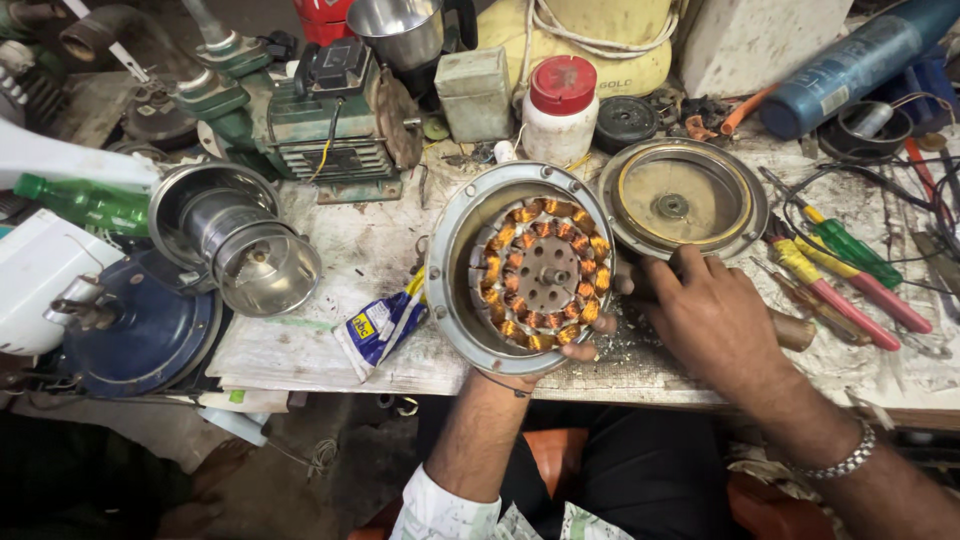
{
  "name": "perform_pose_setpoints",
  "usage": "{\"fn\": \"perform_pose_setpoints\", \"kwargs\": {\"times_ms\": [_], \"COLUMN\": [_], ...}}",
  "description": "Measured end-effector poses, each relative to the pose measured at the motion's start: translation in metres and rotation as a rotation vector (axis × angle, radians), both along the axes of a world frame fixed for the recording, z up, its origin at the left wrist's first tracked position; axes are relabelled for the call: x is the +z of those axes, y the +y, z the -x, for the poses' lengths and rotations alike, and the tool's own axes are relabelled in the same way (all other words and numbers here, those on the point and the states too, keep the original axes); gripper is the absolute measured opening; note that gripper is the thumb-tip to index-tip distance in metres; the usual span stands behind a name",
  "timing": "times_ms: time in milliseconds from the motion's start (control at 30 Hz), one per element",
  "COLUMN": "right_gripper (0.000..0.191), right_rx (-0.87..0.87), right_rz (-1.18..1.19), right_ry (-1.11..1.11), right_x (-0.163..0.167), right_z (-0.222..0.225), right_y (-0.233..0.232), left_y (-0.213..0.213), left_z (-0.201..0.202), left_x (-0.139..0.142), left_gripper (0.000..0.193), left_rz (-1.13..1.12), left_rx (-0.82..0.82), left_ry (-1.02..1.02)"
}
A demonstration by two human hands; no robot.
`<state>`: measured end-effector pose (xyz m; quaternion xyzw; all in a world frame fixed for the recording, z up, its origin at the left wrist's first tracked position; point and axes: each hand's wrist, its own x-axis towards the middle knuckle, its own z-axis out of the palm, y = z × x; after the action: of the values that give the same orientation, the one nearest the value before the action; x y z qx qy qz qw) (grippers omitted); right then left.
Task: The person uses a chisel and hammer to scrape copper windings on a motor rotor, then places the rotor into a stator housing. They then use a hammer and screwdriver to remove and reinsert screws on a circular metal cover plate.
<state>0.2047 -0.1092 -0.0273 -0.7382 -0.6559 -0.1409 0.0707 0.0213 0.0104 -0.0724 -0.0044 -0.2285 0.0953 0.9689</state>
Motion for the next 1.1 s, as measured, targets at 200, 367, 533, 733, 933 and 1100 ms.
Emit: {"fn": "perform_pose_setpoints", "kwargs": {"times_ms": [200, 367, 533, 733, 933, 1100], "right_gripper": [0.049, 0.056, 0.060, 0.042, 0.037, 0.037], "right_rx": [0.033, 0.303, 0.356, 0.311, 0.228, 0.267], "right_rz": [-0.132, -0.112, 0.127, -0.238, -0.501, -0.427], "right_ry": [0.210, 1.014, 1.659, 1.842, 1.867, 1.879], "right_x": [0.021, 0.048, 0.038, 0.018, 0.024, 0.027], "right_z": [-0.015, -0.018, -0.015, -0.014, -0.008, -0.003], "right_y": [-0.005, 0.016, 0.046, 0.044, 0.044, 0.046], "left_y": [0.002, -0.005, -0.013, -0.028, -0.038, -0.039], "left_z": [0.004, 0.003, -0.007, 0.000, 0.029, 0.017], "left_x": [0.006, 0.005, 0.002, 0.016, 0.035, 0.026], "left_gripper": [0.086, 0.097, 0.101, 0.107, 0.092, 0.062], "left_rz": [-0.028, -0.034, 0.032, 0.023, -0.210, -0.585], "left_rx": [-0.078, -0.068, 0.122, 0.108, 0.443, 1.037], "left_ry": [-0.048, -0.127, -0.054, 0.065, 0.331, 0.730]}}
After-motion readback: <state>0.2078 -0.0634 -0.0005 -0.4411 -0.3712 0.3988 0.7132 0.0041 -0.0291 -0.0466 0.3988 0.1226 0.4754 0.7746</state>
